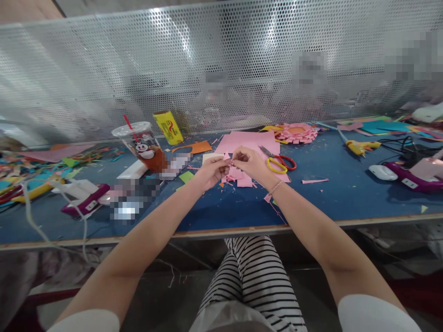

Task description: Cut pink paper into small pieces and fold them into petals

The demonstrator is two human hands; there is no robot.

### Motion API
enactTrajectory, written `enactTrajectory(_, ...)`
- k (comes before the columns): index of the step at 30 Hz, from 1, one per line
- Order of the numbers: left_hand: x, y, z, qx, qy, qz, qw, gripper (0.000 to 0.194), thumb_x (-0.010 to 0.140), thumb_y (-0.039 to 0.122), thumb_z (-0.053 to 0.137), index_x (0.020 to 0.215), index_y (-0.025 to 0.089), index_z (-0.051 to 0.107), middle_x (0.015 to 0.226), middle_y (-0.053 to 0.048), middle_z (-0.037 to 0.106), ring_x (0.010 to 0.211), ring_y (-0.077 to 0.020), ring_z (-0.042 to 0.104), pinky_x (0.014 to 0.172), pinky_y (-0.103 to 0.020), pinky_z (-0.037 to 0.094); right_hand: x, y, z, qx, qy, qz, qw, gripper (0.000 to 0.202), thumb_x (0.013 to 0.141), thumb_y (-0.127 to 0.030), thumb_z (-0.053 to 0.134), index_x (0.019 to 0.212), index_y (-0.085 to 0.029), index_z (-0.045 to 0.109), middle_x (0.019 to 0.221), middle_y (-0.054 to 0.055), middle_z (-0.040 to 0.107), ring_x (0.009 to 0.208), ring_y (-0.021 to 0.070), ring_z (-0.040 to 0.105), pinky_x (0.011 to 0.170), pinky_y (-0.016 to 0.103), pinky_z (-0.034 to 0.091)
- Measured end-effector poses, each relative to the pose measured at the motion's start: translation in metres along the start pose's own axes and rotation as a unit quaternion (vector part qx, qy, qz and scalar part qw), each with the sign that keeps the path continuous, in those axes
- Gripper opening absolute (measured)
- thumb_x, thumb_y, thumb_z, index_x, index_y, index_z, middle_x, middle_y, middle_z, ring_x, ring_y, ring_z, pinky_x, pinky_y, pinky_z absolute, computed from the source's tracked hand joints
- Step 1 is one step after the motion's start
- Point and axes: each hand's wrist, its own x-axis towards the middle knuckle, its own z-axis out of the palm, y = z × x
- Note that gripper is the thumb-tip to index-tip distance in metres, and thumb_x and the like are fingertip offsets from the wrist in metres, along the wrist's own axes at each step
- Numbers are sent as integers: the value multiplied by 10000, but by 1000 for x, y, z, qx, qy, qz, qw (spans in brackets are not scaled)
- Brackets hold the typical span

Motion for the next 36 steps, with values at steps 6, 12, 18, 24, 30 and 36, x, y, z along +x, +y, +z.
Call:
enactTrajectory(6, 1, -1, 0, 14, 11, -2, 1000, 141, 630, 185, 681, 663, 98, 575, 534, -14, 587, 493, -67, 560, 526, -187, 444, -3, -7, 0, -69, 9, -38, 997, 22, 701, -153, 534, 714, -166, 547, 658, -15, 542, 579, 84, 499, 539, 228, 422)
enactTrajectory(12, -1, 3, 0, 6, 3, 2, 1000, 131, 639, 184, 675, 645, 100, 575, 493, 5, 559, 450, -42, 514, 484, -168, 410, -6, -12, -1, -180, 29, -123, 975, 106, 737, -140, 512, 771, -179, 605, 759, 26, 616, 669, 117, 544, 577, 243, 443)
enactTrajectory(18, -1, 3, 1, -26, 14, -12, 999, 102, 655, 171, 661, 649, 98, 590, 517, -3, 575, 469, -38, 520, 496, -158, 420, -7, -13, -2, -246, 39, -168, 954, 119, 761, -139, 515, 778, -188, 622, 765, 33, 627, 690, 132, 550, 597, 259, 453)
enactTrajectory(24, -1, 3, 1, -48, 18, -23, 998, 77, 679, 155, 641, 645, 97, 606, 521, 1, 570, 461, -28, 507, 490, -147, 423, -5, -7, -3, -262, 39, -196, 944, 129, 782, -159, 502, 802, -195, 625, 775, 34, 628, 716, 141, 555, 669, 293, 463)
enactTrajectory(30, 0, 4, -1, -61, 14, -17, 998, 121, 660, 188, 673, 628, 106, 590, 543, 8, 571, 467, -22, 501, 501, -153, 427, -6, -7, -3, -265, 28, -195, 944, 161, 804, -204, 478, 857, -214, 630, 814, 44, 630, 761, 161, 562, 743, 337, 454)
enactTrajectory(36, 2, 1, -1, -59, 25, 14, 998, 140, 643, 195, 686, 611, 117, 575, 546, 10, 574, 479, -26, 502, 528, -168, 425, -10, -12, 0, -272, 21, -185, 944, 208, 818, -197, 447, 911, -200, 634, 827, 59, 631, 759, 163, 561, 740, 333, 457)
